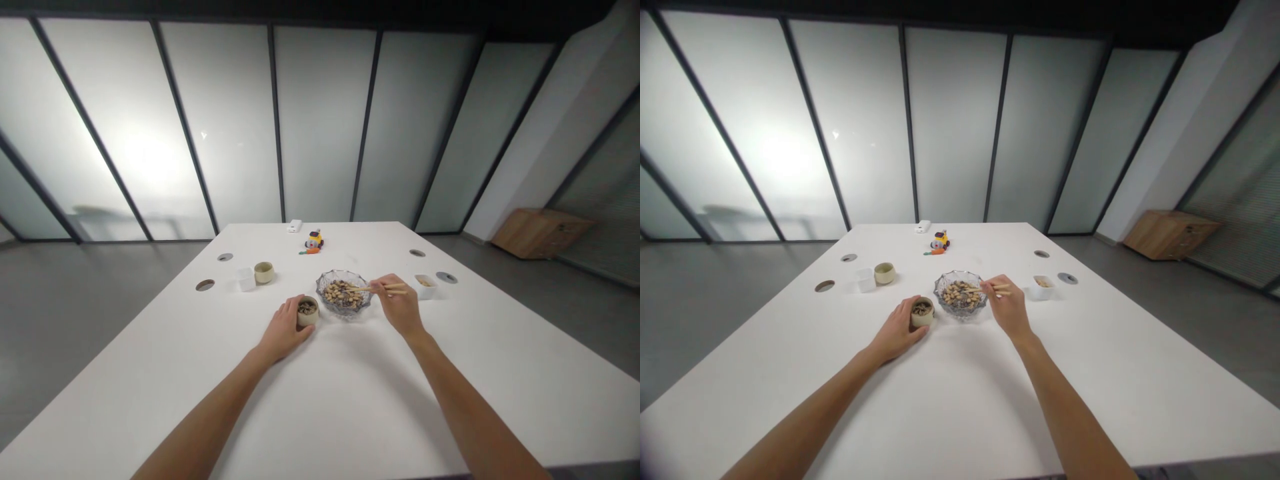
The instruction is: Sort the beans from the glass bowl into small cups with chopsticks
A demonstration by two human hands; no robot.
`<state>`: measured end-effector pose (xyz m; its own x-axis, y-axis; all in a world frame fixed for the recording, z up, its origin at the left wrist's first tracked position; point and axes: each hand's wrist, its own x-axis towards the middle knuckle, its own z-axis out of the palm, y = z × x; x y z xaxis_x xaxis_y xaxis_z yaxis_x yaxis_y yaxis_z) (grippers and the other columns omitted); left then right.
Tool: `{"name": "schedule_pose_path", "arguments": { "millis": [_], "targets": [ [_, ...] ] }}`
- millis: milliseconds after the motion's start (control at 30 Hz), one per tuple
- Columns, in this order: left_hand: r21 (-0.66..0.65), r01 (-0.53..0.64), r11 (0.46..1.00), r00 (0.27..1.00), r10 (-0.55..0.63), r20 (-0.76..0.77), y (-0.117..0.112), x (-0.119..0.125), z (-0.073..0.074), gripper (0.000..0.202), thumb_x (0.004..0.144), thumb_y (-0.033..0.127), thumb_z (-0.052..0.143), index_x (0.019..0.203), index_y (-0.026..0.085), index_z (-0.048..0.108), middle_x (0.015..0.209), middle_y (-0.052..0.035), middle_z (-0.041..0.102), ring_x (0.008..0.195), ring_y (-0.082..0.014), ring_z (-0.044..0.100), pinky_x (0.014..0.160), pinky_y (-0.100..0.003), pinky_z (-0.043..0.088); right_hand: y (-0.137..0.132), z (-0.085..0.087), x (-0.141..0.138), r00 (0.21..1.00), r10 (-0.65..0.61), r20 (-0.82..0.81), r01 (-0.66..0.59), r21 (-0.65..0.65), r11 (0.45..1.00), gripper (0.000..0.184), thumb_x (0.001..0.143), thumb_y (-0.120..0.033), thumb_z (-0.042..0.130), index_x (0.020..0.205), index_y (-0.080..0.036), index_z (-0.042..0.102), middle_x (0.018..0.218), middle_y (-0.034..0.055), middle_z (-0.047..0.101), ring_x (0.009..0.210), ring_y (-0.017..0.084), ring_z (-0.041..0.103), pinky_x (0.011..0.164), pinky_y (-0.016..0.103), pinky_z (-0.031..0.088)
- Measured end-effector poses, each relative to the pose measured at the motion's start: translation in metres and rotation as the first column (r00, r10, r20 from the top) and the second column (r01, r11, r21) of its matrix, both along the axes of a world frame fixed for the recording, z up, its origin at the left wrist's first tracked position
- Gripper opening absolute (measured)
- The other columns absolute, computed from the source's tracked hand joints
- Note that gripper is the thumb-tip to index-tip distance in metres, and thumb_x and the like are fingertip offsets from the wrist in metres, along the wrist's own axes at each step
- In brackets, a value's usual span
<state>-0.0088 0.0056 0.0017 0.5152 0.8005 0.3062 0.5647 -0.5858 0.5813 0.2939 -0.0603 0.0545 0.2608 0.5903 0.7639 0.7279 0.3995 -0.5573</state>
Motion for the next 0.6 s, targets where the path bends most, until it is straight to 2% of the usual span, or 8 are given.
{"name": "schedule_pose_path", "arguments": {
  "millis": [100,267,467,600],
  "targets": [
    [0.004,-0.001,1.000,1.000,0.001,0.016,0.000,0.001,-0.001,0.070,0.087,0.031,0.077,0.152,0.025,0.052,0.147,-0.0147,0.063,0.134,-0.0363,0.063,0.117,-0.055,0.050,-0.006,-0.012,0.004,0.995,0.042,0.085,-0.040,-0.021,0.999,0.054,0.105,-0.069,0.057,0.079,-0.024,0.075,0.080,0.0070,0.074,0.073,0.022,0.070,0.068,0.034,0.057],
    [0.004,-0.006,1.000,1.000,0.006,0.017,0.001,0.001,-0.004,0.070,0.087,0.031,0.077,0.152,0.025,0.052,0.148,-0.0146,0.063,0.135,-0.0362,0.063,0.117,-0.054,0.050,-0.007,-0.025,0.008,0.995,0.057,0.086,-0.056,-0.011,0.998,0.047,0.107,-0.061,0.059,0.084,-0.024,0.077,0.082,0.0067,0.074,0.076,0.022,0.071,0.071,0.035,0.059],
    [0.024,-0.011,1.000,0.999,0.010,0.032,0.002,0.000,-0.006,0.070,0.087,0.032,0.078,0.152,0.026,0.053,0.148,-0.0147,0.064,0.135,-0.0362,0.063,0.117,-0.055,0.050,-0.009,-0.025,0.008,0.997,0.064,0.030,-0.065,0.004,0.998,0.045,0.106,-0.059,0.063,0.084,-0.024,0.078,0.082,0.0066,0.076,0.074,0.022,0.073,0.070,0.035,0.059],
    [0.024,-0.010,1.000,0.999,0.009,0.036,0.002,-0.001,-0.006,0.069,0.087,0.032,0.077,0.152,0.026,0.053,0.147,-0.0144,0.064,0.135,-0.0362,0.064,0.117,-0.055,0.050,-0.010,-0.023,0.009,1.000,0.020,-0.020,-0.019,0.026,0.999,0.048,0.105,-0.062,0.063,0.082,-0.024,0.079,0.083,0.0071,0.076,0.074,0.022,0.074,0.069,0.035,0.060]
  ]
}}
